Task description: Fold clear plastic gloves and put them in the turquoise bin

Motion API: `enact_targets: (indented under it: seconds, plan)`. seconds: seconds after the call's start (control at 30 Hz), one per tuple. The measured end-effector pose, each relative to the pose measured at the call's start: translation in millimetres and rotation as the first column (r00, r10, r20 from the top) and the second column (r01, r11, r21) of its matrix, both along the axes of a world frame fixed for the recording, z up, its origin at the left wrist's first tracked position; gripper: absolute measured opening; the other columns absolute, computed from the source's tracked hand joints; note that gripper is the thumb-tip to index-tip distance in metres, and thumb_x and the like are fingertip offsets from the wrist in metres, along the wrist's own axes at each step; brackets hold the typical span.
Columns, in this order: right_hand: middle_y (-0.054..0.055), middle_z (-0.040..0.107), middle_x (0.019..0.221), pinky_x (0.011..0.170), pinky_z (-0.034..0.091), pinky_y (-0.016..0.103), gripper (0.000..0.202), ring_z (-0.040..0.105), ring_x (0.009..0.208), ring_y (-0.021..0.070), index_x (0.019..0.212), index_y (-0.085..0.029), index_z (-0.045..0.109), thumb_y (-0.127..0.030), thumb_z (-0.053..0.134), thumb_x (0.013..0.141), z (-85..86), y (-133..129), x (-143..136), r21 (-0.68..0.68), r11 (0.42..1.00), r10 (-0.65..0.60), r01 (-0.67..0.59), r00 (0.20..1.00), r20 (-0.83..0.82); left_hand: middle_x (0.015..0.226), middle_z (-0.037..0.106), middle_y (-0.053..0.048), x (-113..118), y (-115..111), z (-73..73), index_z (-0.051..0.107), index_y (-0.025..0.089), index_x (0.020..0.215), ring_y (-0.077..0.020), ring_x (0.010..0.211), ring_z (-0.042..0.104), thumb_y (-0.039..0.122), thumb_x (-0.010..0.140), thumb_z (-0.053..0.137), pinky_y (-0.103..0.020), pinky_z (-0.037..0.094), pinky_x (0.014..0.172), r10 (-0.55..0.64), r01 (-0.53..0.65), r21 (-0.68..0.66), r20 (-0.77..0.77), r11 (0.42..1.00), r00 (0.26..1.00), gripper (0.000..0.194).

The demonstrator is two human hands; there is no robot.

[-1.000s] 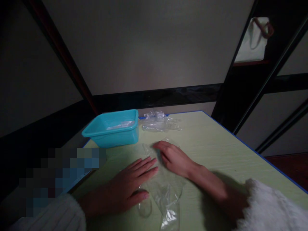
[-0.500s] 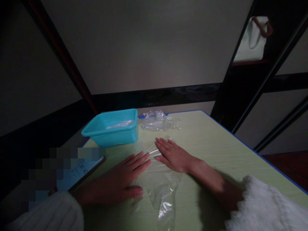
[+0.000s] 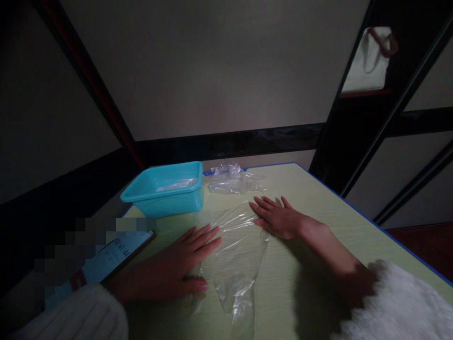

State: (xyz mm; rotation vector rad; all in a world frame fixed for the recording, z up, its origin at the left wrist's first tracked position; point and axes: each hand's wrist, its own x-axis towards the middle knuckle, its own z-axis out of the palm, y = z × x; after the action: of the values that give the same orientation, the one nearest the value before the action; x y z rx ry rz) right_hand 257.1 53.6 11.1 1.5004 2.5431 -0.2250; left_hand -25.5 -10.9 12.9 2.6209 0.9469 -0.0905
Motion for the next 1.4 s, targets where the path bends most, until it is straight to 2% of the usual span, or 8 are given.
enact_targets:
  seconds: [0.13,0.23,0.4,0.5,0.67,0.87,1.03,1.4]
  plan:
    - [0.015,0.028,0.145,0.101,0.017,0.065,0.047,0.024,0.133,0.0333,0.133,-0.014,0.044,-0.036,0.032,0.093,3.2,0,0,0.187,0.982,-0.040,0.035,0.999,0.022,0.149,0.019,-0.013,3,0,0.4,0.027,0.016,0.141,-0.0314,0.138,0.009,0.062,0.083,0.044,-0.057,0.001,0.108,0.004,-0.006,0.064,0.025,0.998,1.000,0.077]
    - [0.017,0.044,0.136,0.104,0.023,0.059,0.038,0.042,0.124,0.0316,0.112,-0.011,0.061,-0.025,0.032,0.092,6.1,0,-7,0.380,0.925,0.034,-0.007,0.997,-0.065,0.143,0.034,-0.015,5,-1,-1.3,0.040,0.014,0.134,-0.0319,0.136,0.018,0.062,0.084,0.042,-0.059,0.000,0.107,-0.022,0.010,0.132,0.091,0.991,0.996,0.070]
    - [0.016,0.059,0.121,0.092,0.048,0.039,0.037,0.058,0.108,0.0231,0.112,-0.008,0.059,-0.017,0.031,0.090,9.1,-18,-34,0.393,0.918,0.213,-0.051,0.900,-0.381,0.131,0.051,-0.012,13,-9,-6.8,0.055,0.016,0.118,-0.0245,0.127,0.038,0.042,0.090,0.046,-0.051,0.008,0.111,-0.082,0.038,0.206,0.209,0.978,0.974,0.039]
    - [0.015,0.057,0.125,0.096,0.045,0.038,0.040,0.054,0.114,0.0210,0.122,-0.006,0.052,-0.014,0.033,0.089,8.3,-36,-54,0.327,0.936,0.281,-0.126,0.829,-0.484,0.129,0.053,-0.011,20,-15,-11.4,0.054,0.015,0.117,-0.0221,0.123,0.044,0.032,0.088,0.050,-0.046,0.016,0.111,-0.056,-0.002,0.227,0.250,0.974,0.967,0.034]
    - [0.017,0.042,0.138,0.104,0.037,0.040,0.044,0.041,0.126,0.0207,0.131,-0.003,0.042,-0.017,0.032,0.091,8.6,-57,-70,0.236,0.940,0.336,-0.246,0.782,-0.525,0.138,0.040,-0.019,20,-10,-21.4,0.040,0.007,0.130,-0.0284,0.130,0.032,0.035,0.083,0.054,-0.049,0.022,0.109,0.070,-0.115,0.202,0.216,0.973,0.974,0.056]
    - [0.016,0.024,0.147,0.110,0.024,0.039,0.052,0.019,0.136,0.0196,0.140,-0.001,0.026,-0.021,0.032,0.092,-1.0,-58,-75,0.127,0.958,0.286,-0.257,0.834,-0.472,0.147,0.024,-0.017,15,-3,-23.9,0.031,0.009,0.137,-0.0303,0.137,0.014,0.040,0.082,0.053,-0.053,0.016,0.110,0.182,-0.195,0.150,0.095,0.969,0.979,0.067]
    - [0.020,0.018,0.147,0.111,0.019,0.042,0.065,0.015,0.136,0.0247,0.140,0.001,0.023,-0.041,0.036,0.092,-12.0,-51,-79,0.089,0.968,0.250,-0.233,0.903,-0.350,0.151,0.016,-0.011,16,-5,-21.2,0.020,0.015,0.143,-0.0316,0.138,0.003,0.045,0.082,0.052,-0.055,0.013,0.109,0.250,-0.249,0.148,0.009,0.957,0.968,0.075]
    - [0.019,0.017,0.146,0.109,0.018,0.049,0.076,0.013,0.135,0.0276,0.141,-0.003,0.023,-0.060,0.022,0.090,-21.6,-20,-46,0.145,0.980,0.168,-0.135,0.955,-0.245,0.148,0.016,-0.019,5,12,-14.2,0.023,0.009,0.141,-0.0337,0.137,0.011,0.047,0.085,0.046,-0.060,0.017,0.105,0.339,-0.327,0.173,-0.044,0.929,0.940,0.071]
